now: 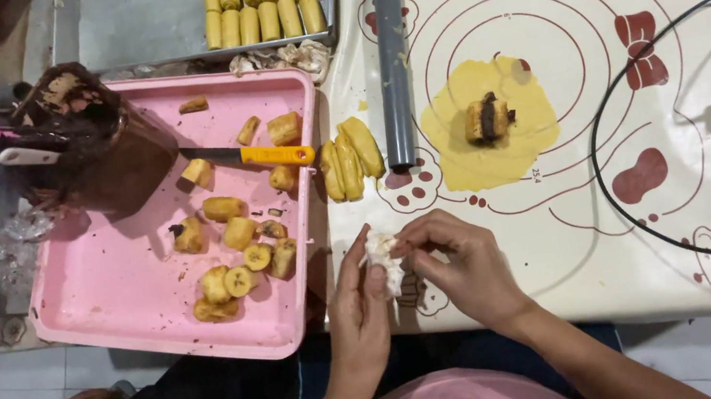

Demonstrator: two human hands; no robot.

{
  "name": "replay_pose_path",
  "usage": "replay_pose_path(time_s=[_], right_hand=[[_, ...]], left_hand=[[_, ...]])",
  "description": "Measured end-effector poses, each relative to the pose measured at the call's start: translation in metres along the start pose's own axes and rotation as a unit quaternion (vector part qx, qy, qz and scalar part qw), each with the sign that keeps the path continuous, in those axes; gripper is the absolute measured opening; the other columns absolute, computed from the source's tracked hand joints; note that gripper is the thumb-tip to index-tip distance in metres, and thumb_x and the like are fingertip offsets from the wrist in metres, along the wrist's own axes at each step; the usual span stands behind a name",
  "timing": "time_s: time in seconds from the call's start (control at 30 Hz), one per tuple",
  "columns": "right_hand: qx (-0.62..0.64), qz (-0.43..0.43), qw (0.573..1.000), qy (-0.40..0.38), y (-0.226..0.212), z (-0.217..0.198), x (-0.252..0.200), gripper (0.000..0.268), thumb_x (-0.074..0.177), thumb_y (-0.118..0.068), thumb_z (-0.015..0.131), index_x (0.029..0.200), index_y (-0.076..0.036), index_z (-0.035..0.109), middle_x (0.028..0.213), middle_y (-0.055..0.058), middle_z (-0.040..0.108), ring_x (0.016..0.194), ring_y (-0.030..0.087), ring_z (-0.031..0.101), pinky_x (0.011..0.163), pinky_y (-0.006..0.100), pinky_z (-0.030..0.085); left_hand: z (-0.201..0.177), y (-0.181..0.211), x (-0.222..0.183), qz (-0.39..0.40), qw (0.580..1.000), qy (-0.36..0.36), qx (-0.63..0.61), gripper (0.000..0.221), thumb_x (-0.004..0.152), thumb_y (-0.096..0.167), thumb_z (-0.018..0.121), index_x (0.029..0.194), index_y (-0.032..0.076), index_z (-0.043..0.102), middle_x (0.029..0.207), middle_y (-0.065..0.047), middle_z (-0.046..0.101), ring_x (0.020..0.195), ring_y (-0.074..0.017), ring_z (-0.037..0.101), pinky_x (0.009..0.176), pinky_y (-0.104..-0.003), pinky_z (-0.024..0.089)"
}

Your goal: Assemble banana chocolate rolls by dipping banana pieces in chocolate and rolling them in dough sheets

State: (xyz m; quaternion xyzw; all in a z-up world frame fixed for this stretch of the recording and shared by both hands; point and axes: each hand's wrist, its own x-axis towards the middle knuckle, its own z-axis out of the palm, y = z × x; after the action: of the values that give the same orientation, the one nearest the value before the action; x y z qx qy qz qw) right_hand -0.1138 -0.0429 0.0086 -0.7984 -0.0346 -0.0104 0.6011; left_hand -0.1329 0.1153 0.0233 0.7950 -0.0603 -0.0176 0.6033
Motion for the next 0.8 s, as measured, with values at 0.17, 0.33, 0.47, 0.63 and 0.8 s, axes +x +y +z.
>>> replay_pose_path(time_s=[0.17, 0.33, 0.47, 0.63, 0.8], right_hand=[[0.277, 0.103, 0.955, 0.012, 0.014, 0.011, -0.013, 0.013, 0.084, 0.01, 0.069, 0.094, 0.003, 0.071, 0.08, 0.01, 0.073, 0.053, 0.01, 0.06, 0.047, 0.023, 0.054], [0.309, 0.179, 0.934, -0.013, 0.008, 0.004, -0.028, 0.032, 0.088, 0.0, 0.07, 0.119, 0.005, 0.069, 0.095, 0.012, 0.074, 0.074, 0.013, 0.063, 0.067, 0.026, 0.055], [0.362, 0.159, 0.918, -0.023, 0.01, 0.008, -0.037, 0.055, 0.085, 0.005, 0.071, 0.138, 0.005, 0.058, 0.103, 0.019, 0.072, 0.091, 0.02, 0.071, 0.085, 0.03, 0.063], [0.357, 0.169, 0.918, 0.036, 0.024, 0.005, -0.037, 0.02, 0.093, 0.004, 0.066, 0.113, 0.008, 0.067, 0.09, 0.013, 0.069, 0.075, 0.013, 0.06, 0.067, 0.023, 0.05], [0.206, 0.098, 0.973, -0.021, -0.006, 0.01, -0.041, 0.052, 0.091, 0.009, 0.045, 0.142, 0.002, 0.053, 0.148, 0.011, 0.059, 0.119, 0.016, 0.061, 0.098, 0.026, 0.048]], left_hand=[[0.014, -0.004, -0.002, -0.12, 0.974, 0.044, -0.186, 0.037, 0.097, 0.014, 0.063, 0.131, -0.002, 0.065, 0.105, -0.007, 0.073, 0.09, -0.0103, 0.063, 0.082, -0.022, 0.051], [0.013, -0.021, 0.001, -0.092, 0.974, 0.11, -0.177, 0.021, 0.089, 0.008, 0.074, 0.105, -0.002, 0.067, 0.092, -0.006, 0.071, 0.078, -0.0097, 0.062, 0.073, -0.023, 0.053], [0.019, -0.005, 0.003, 0.01, 0.983, 0.147, -0.105, 0.014, 0.087, 0.004, 0.075, 0.091, 0.004, 0.062, 0.1, -0.004, 0.06, 0.09, -0.0136, 0.059, 0.081, -0.027, 0.053], [0.025, -0.005, -0.004, -0.003, 0.992, 0.103, -0.076, 0.016, 0.091, 0.013, 0.072, 0.09, 0.005, 0.058, 0.077, 0.0, 0.059, 0.067, -0.0093, 0.052, 0.062, -0.024, 0.046], [0.024, -0.004, -0.01, -0.021, 0.99, 0.026, -0.134, 0.012, 0.098, 0.014, 0.064, 0.097, 0.005, 0.057, 0.079, 0.001, 0.06, 0.064, -0.0067, 0.049, 0.058, -0.022, 0.042]])
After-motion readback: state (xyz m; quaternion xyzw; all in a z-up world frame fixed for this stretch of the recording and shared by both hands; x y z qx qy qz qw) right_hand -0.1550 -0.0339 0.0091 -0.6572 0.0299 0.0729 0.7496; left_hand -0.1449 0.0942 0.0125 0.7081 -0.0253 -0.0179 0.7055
